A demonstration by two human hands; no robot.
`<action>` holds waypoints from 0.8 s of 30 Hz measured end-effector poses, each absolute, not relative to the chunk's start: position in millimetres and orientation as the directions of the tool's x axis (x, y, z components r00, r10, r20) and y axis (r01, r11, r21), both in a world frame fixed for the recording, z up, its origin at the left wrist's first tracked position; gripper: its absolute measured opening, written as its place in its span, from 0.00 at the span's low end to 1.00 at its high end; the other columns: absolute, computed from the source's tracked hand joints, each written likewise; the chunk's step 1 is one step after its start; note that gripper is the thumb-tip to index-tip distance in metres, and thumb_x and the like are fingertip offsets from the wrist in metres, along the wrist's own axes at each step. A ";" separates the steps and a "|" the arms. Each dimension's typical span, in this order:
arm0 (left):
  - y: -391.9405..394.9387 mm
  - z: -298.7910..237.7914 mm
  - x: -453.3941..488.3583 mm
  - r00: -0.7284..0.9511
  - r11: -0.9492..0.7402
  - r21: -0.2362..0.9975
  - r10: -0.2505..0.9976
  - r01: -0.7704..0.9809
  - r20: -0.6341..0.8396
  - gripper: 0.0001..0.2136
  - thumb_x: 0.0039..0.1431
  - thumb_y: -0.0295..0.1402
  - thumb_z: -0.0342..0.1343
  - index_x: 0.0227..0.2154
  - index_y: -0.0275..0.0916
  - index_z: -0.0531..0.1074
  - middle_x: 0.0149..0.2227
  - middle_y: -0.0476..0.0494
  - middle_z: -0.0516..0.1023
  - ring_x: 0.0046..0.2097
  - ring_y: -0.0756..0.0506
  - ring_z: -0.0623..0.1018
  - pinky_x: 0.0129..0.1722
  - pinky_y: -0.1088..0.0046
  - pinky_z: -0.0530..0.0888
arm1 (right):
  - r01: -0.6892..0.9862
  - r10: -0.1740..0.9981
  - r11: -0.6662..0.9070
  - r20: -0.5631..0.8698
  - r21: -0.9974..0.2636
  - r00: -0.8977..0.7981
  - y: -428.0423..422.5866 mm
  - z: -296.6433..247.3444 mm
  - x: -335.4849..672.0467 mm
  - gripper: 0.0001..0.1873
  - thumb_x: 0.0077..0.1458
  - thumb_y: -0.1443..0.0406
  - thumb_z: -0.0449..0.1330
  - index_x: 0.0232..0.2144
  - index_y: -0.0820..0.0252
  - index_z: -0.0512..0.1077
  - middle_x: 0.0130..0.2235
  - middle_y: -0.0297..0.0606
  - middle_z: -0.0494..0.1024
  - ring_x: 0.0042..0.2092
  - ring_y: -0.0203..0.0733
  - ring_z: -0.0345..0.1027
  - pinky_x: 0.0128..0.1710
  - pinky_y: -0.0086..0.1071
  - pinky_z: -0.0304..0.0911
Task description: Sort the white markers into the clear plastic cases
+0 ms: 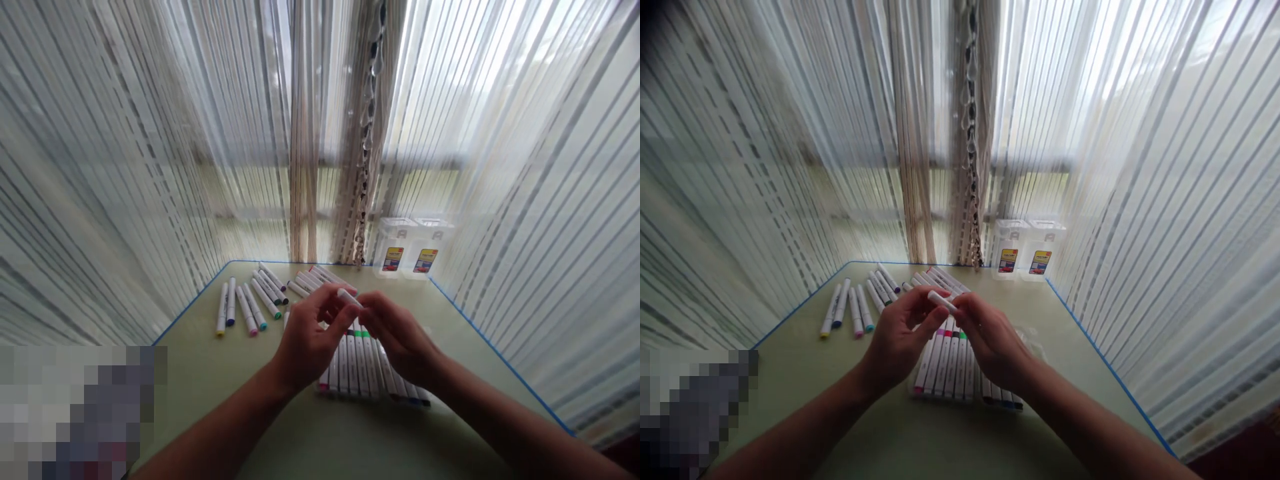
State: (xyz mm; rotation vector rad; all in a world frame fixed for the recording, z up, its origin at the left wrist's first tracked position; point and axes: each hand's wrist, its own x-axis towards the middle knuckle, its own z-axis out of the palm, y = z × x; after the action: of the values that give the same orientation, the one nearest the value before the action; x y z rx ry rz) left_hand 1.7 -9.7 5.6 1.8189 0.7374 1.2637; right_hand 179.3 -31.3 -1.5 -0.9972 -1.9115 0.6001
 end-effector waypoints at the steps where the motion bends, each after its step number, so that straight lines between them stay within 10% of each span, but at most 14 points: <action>1: -12.4 5.7 2.5 0.302 -0.544 0.838 0.807 0.045 0.508 0.09 0.61 0.35 0.55 0.42 0.39 0.72 0.32 0.48 0.75 0.31 0.51 0.73 0.33 0.76 0.70 | 0.419 0.822 0.569 0.481 -0.707 -0.305 -31.6 -1.4 179.7 0.09 0.66 0.60 0.49 0.39 0.58 0.66 0.32 0.33 0.70 0.32 0.36 0.63 0.33 0.31 0.59; 11: -25.8 10.6 -0.1 0.144 -0.709 0.686 0.705 0.161 0.695 0.05 0.59 0.31 0.57 0.37 0.38 0.75 0.33 0.47 0.78 0.34 0.50 0.76 0.35 0.76 0.72 | 0.417 0.801 0.598 0.519 -0.685 -0.298 -21.0 -8.6 186.2 0.11 0.63 0.60 0.52 0.35 0.59 0.70 0.31 0.35 0.70 0.32 0.38 0.63 0.32 0.31 0.59; 24: -3.8 5.1 4.2 0.097 -0.285 0.894 0.937 -0.346 0.336 0.07 0.59 0.34 0.54 0.34 0.34 0.69 0.26 0.48 0.73 0.23 0.53 0.68 0.21 0.78 0.68 | -0.196 0.953 0.300 0.300 -0.934 0.028 -23.7 5.8 183.8 0.09 0.54 0.63 0.63 0.37 0.61 0.75 0.26 0.36 0.75 0.23 0.33 0.63 0.19 0.27 0.56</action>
State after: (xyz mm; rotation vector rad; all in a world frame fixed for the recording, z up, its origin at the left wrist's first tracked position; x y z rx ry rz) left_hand 4.2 -3.8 5.1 1.2454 0.6780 1.4565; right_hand 183.8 -23.7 5.8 -0.8400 -1.1946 1.0724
